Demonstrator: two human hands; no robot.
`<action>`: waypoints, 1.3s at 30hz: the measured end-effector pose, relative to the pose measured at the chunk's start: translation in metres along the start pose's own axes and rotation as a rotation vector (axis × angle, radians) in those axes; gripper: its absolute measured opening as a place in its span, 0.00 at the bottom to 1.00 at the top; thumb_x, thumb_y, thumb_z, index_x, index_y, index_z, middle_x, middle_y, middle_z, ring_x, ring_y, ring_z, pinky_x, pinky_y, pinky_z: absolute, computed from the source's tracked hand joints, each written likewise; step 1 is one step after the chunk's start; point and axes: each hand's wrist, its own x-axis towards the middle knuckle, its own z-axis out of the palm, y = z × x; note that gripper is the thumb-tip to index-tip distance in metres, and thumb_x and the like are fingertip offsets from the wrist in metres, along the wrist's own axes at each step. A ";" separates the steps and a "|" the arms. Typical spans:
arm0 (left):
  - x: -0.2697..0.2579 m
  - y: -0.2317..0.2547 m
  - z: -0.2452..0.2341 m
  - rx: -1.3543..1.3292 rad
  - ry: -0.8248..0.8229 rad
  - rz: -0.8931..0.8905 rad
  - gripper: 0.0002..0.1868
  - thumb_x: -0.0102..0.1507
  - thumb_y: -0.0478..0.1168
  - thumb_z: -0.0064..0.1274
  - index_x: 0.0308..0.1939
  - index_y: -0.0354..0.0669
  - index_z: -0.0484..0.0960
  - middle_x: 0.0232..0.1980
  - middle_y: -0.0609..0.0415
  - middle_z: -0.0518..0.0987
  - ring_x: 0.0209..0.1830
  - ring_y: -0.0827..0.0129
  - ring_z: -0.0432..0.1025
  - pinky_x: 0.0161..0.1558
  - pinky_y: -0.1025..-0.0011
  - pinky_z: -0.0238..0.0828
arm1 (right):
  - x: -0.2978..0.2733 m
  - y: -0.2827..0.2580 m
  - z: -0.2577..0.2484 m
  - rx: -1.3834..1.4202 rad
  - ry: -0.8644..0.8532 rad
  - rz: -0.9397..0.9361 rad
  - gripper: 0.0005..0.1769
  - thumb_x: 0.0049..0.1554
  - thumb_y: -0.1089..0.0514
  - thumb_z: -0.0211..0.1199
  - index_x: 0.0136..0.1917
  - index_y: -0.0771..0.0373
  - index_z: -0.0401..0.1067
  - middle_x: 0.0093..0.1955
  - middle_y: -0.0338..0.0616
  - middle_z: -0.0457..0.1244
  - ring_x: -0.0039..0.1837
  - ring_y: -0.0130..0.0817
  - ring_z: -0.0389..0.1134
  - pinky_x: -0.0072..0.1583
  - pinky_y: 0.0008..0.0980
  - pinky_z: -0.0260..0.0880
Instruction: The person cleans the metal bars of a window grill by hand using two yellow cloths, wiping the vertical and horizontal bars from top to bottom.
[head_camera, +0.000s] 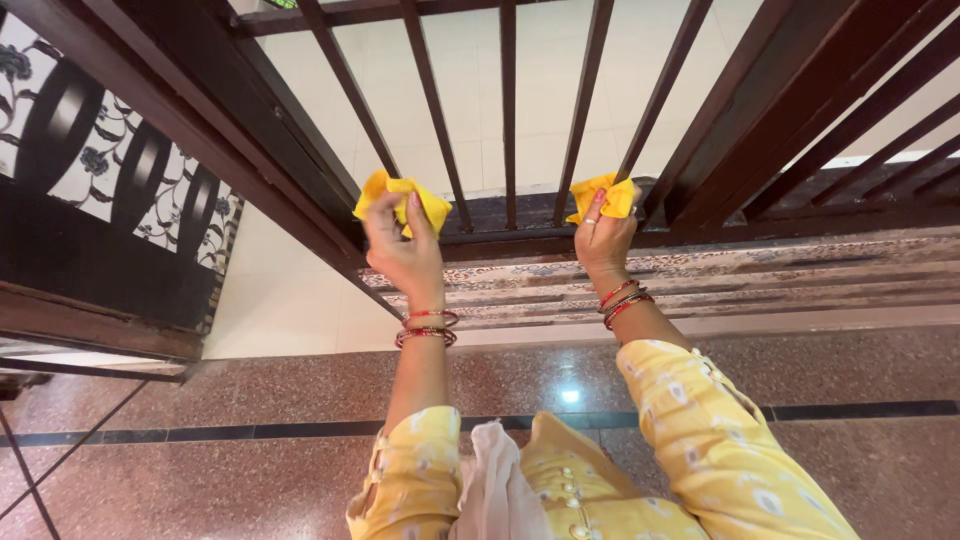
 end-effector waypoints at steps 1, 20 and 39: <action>0.001 -0.003 0.001 -0.067 0.030 -0.043 0.16 0.68 0.35 0.58 0.55 0.32 0.73 0.50 0.46 0.85 0.49 0.66 0.81 0.51 0.70 0.81 | 0.001 0.000 0.001 -0.003 0.004 -0.011 0.11 0.70 0.62 0.45 0.60 0.73 0.58 0.46 0.62 0.64 0.47 0.62 0.69 0.49 0.50 0.69; -0.033 -0.042 -0.026 0.397 -0.008 -0.039 0.13 0.67 0.35 0.59 0.53 0.34 0.84 0.35 0.50 0.86 0.27 0.75 0.78 0.29 0.77 0.74 | 0.003 -0.005 -0.006 0.046 -0.025 -0.013 0.10 0.70 0.62 0.45 0.58 0.74 0.57 0.43 0.60 0.64 0.45 0.61 0.69 0.48 0.49 0.67; -0.027 -0.003 0.029 0.542 -0.198 0.343 0.14 0.68 0.39 0.57 0.55 0.35 0.82 0.33 0.44 0.83 0.27 0.61 0.79 0.29 0.67 0.75 | 0.002 0.000 -0.004 0.031 -0.031 -0.010 0.10 0.70 0.62 0.44 0.59 0.72 0.57 0.43 0.59 0.65 0.45 0.59 0.70 0.47 0.48 0.69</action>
